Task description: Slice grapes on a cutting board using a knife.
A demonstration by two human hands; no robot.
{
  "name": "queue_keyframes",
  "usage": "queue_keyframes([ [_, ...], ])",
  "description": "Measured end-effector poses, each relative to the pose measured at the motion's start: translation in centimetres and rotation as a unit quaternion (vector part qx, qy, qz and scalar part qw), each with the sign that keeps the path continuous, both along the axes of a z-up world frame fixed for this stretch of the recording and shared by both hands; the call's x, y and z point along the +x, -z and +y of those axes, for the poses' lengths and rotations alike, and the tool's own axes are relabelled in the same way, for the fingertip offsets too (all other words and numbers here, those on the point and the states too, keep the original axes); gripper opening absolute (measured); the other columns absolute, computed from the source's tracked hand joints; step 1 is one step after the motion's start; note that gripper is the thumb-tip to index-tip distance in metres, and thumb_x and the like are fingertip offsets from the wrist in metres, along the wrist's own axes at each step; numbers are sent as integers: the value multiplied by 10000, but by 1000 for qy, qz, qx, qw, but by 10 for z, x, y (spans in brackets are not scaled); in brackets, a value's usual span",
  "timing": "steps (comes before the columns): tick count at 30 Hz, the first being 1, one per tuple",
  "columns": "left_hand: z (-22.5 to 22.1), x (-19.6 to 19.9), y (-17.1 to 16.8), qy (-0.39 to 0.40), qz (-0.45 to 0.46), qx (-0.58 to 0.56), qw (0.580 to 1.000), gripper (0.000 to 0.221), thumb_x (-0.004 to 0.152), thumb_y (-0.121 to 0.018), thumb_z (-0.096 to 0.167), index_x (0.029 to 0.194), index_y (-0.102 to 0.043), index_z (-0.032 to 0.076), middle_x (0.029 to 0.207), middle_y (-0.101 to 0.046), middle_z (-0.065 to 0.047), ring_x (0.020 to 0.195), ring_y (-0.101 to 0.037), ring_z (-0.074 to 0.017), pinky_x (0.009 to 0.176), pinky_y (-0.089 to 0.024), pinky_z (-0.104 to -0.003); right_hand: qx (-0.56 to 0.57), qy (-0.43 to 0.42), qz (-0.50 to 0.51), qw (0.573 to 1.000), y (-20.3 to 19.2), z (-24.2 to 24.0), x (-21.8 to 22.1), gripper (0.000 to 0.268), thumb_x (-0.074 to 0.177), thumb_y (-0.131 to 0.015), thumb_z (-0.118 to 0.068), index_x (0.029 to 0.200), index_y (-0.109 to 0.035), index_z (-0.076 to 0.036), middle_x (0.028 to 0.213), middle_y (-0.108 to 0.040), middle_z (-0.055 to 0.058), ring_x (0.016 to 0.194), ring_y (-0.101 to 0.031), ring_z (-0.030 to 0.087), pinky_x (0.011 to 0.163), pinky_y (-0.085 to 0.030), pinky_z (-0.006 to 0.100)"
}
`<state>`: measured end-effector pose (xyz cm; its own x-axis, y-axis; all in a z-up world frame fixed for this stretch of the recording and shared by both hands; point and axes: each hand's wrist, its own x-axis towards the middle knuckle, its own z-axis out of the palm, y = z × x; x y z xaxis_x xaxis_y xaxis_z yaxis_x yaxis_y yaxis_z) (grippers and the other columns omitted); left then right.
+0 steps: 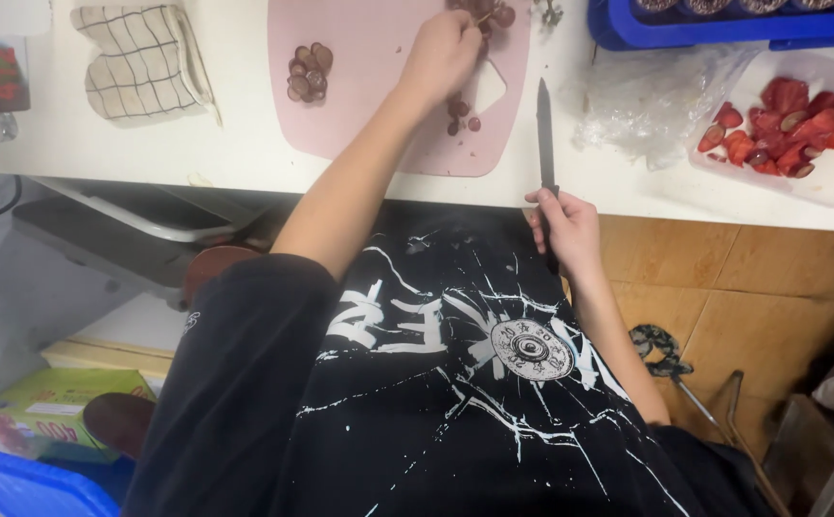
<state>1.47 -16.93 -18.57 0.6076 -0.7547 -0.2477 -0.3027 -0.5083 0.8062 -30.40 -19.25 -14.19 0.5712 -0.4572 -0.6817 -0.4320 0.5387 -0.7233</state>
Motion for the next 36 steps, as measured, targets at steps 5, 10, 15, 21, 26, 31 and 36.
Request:
queue_keyframes([
  [5, -2, 0, 6, 24, 18, 5, 1000, 232, 918, -539, 193, 865, -654, -1, 781, -713, -197, 768, -720, -344, 746, -550, -440, 19, 49, -2, 999, 6, 15, -1, 281, 1069, -558, -211, 1042, -691, 35, 693, -589, 32, 494, -507, 84, 413, -394, 251],
  [10, 6, -3, 12, 89, -39, -52, 994, 213, 963, -526, 173, 961, -637, -8, 846, -700, -227, 828, -688, -394, 773, -532, -479, 22, 91, 1, 996, 3, 39, 14, 279, 1074, -546, -213, 1052, -686, 27, 701, -593, 29, 491, -501, 83, 416, -396, 249],
  [15, 23, 2, -15, 85, 38, -48, 995, 209, 971, -504, 163, 996, -666, 34, 770, -698, -192, 711, -715, -355, 700, -549, -460, 0, 114, 15, 993, -1, 65, 36, 288, 1084, -556, -220, 1051, -680, 38, 705, -587, 36, 497, -506, 91, 418, -396, 250],
  [21, 36, 17, -55, 106, 134, -29, 985, 294, 951, -622, 310, 1088, -679, 56, 618, -718, -115, 520, -770, -254, 551, -598, -385, -27, 133, 27, 990, -5, 91, 63, 293, 1089, -559, -219, 1068, -678, 48, 718, -596, 40, 506, -514, 97, 426, -392, 254],
  [26, 98, 22, 1, 127, 41, -78, 988, 414, 1002, -605, 193, 1336, -443, 9, 963, -704, -197, 866, -720, -311, 803, -563, -400, -25, 147, 34, 988, -10, 117, 83, 280, 1091, -558, -216, 1079, -679, 36, 709, -591, 38, 506, -510, 93, 436, -396, 252],
  [31, 182, 24, 10, 128, 62, -47, 989, 453, 993, -646, 89, 1377, -419, 6, 1194, -627, -195, 1117, -651, -315, 995, -532, -401, -31, 77, 78, 994, -4, 150, 104, 290, 1089, -541, -213, 1094, -689, 37, 715, -587, 18, 518, -509, 79, 444, -406, 250],
  [36, 203, 40, 14, 136, -138, -176, 965, 277, 907, -787, 125, 1151, -655, 134, 1179, -641, -97, 1112, -616, -285, 957, -521, -368, -101, 6, 56, 993, 21, 177, 126, 347, 1112, -485, -259, 1212, -688, 5, 730, -575, -8, 556, -522, 56, 471, -431, 228],
])
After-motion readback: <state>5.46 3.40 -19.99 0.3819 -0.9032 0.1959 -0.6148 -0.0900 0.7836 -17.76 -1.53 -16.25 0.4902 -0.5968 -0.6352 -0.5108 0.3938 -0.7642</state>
